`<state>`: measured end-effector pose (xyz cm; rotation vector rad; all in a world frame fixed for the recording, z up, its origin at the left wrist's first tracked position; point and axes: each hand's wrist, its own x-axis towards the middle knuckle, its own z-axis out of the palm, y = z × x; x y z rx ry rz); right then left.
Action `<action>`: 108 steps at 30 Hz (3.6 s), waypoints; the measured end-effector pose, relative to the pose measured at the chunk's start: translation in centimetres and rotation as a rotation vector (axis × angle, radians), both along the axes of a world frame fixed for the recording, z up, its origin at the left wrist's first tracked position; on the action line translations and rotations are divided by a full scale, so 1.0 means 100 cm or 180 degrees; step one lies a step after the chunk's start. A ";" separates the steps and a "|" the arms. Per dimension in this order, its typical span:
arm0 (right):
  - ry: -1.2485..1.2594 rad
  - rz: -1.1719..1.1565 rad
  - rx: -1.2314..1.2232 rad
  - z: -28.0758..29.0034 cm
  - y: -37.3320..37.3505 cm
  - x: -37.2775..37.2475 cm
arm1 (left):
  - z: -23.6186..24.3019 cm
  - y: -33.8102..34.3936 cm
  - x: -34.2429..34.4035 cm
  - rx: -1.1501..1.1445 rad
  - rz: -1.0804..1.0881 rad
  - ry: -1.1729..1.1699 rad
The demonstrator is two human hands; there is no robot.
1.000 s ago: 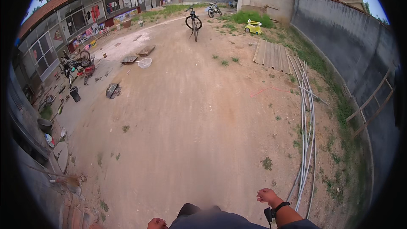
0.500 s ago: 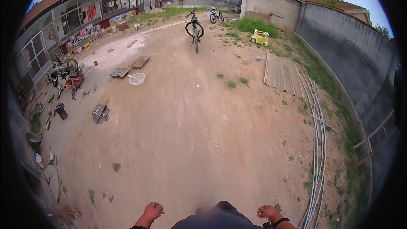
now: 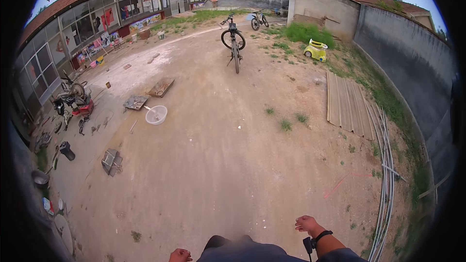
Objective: The person walks through a cluttered outdoor yard, closes and locks a gate, then approaches a bicycle. They remove a small black device from the handlebar bag, retrieve a screwdriver, and use it to unscrew and detach the device from the handlebar stem.
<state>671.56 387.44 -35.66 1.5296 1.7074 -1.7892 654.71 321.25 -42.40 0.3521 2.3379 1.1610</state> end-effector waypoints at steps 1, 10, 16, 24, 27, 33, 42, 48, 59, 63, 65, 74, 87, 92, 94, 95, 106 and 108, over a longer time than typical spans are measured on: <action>0.0105 0.0109 0.0094 0.017 0.016 -0.051 | 0.013 0.006 -0.012 0.0019 -0.0030 -0.0002; 0.0293 0.0537 0.0195 0.009 0.102 -0.405 | -0.052 0.075 -0.319 -0.1483 -0.0577 0.0756; -0.0460 -0.0066 -0.0356 -0.008 0.141 -0.473 | 0.100 0.249 -0.641 -0.0023 0.1365 -0.1530; -0.0742 0.0064 -0.0269 -0.041 0.248 -0.731 | 0.084 0.377 -0.955 0.0197 0.1311 -0.1204; -0.0514 -0.0122 -0.0358 -0.037 0.313 -0.882 | 0.063 0.402 -1.019 0.0101 0.0914 -0.0948; 0.0262 0.0418 0.0136 0.016 0.415 -1.192 | 0.028 0.416 -1.127 -0.0293 0.0102 -0.0245; 0.0088 0.0306 0.0245 0.003 0.505 -1.490 | -0.039 0.504 -1.485 -0.1236 -0.1192 -0.0061; -0.0436 -0.0206 -0.0238 0.000 0.549 -1.563 | 0.104 0.688 -1.785 0.0072 0.1110 -0.1394; -0.0194 -0.0250 -0.0275 -0.052 0.741 -1.959 | 0.089 0.866 -2.114 0.0044 0.1131 -0.1630; 0.0503 0.0434 0.0190 0.017 0.814 -2.163 | 0.119 0.889 -2.194 -0.0988 -0.0604 0.0154; 0.0950 0.0628 0.0391 0.047 0.850 -2.252 | 0.095 0.910 -2.249 -0.0632 0.0669 -0.1245; 0.1713 0.0172 0.1514 0.123 1.008 -2.519 | 0.079 1.148 -2.597 -0.0729 0.0685 -0.0489; 0.1921 0.0280 0.2267 0.137 1.240 -2.844 | 0.215 1.698 -2.833 0.0188 -0.1335 0.2560; 0.1629 0.0455 0.3117 0.121 1.306 -2.970 | 0.182 1.749 -2.872 -0.0166 -0.1386 0.2738; 0.1468 0.0504 0.3316 0.109 1.317 -3.004 | 0.185 1.740 -2.885 -0.0208 -0.1473 0.2720; 0.1362 0.0558 0.3391 0.103 1.320 -3.016 | 0.186 1.736 -2.894 -0.0229 -0.1519 0.2713; -0.0157 0.1419 0.3057 0.113 1.336 -3.088 | 0.209 1.735 -3.022 -0.0227 -0.1916 0.3173; -0.0224 0.1527 0.3122 0.118 1.347 -3.096 | 0.221 1.743 -3.029 -0.0220 -0.1937 0.3167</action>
